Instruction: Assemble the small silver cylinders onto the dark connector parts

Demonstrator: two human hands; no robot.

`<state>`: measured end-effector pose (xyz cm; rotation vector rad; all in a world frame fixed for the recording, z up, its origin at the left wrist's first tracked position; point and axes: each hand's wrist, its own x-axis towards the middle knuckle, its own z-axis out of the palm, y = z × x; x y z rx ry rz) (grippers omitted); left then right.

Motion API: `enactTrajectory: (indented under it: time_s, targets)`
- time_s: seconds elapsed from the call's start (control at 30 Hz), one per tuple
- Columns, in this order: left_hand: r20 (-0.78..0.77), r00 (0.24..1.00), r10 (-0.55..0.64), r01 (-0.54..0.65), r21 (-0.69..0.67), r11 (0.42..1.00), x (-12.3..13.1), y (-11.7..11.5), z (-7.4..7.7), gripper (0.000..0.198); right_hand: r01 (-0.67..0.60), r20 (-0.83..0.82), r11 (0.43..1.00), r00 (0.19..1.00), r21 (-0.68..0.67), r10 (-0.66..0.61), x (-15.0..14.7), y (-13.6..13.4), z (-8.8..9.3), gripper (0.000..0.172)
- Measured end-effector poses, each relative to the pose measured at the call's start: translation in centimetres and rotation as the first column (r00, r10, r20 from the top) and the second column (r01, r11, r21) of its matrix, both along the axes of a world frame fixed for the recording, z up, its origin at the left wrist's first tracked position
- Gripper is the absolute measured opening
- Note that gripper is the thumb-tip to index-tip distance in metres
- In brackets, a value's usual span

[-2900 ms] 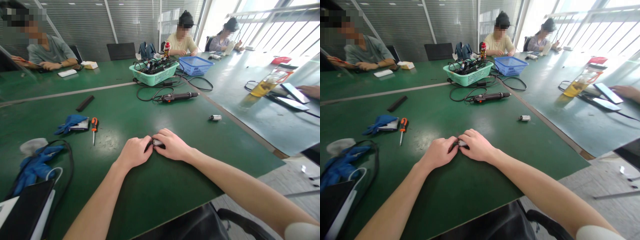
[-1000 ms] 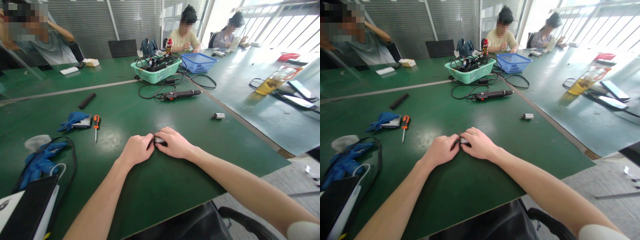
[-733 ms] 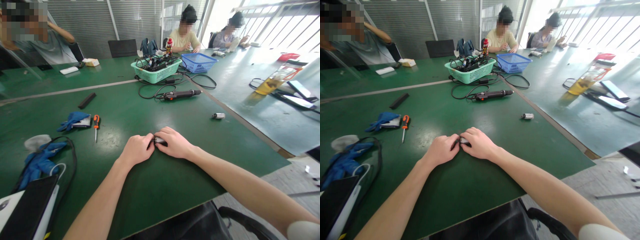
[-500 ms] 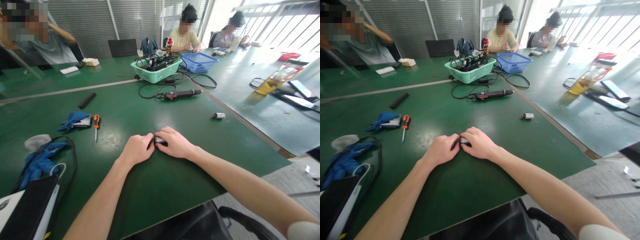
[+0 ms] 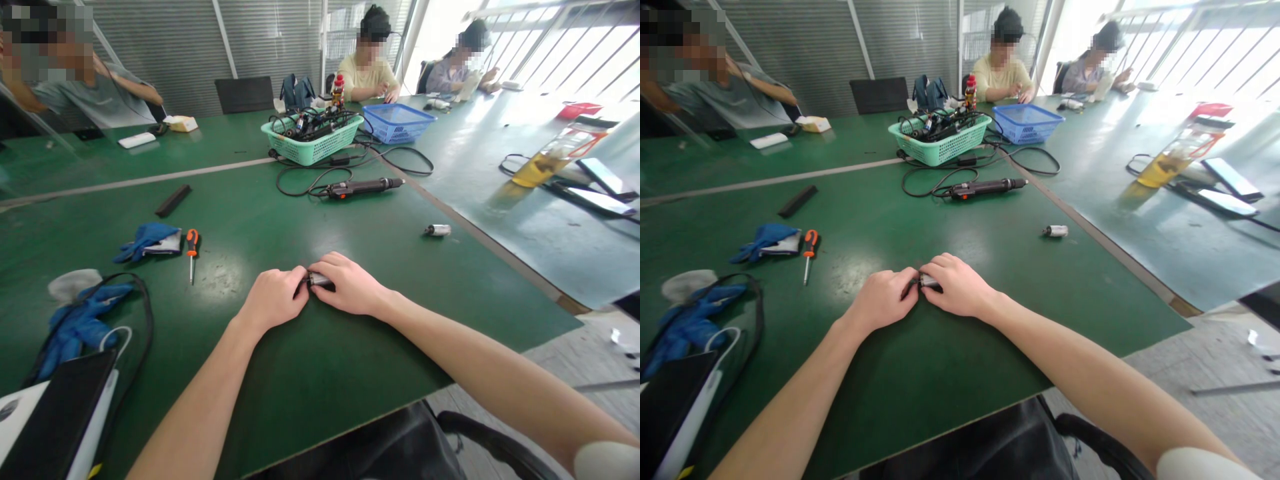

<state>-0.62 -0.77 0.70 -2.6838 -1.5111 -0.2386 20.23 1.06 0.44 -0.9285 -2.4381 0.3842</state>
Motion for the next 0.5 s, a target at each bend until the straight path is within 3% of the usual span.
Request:
enactTrajectory:
  time_s: [0.5]
  targets:
    - [0.009,1.000,-0.020,0.020,-0.004,1.000,-0.01,-0.10,0.23,0.021,0.005,0.001,1.000,1.000,-0.003,-0.005,0.09,0.03,-0.01,0.026]
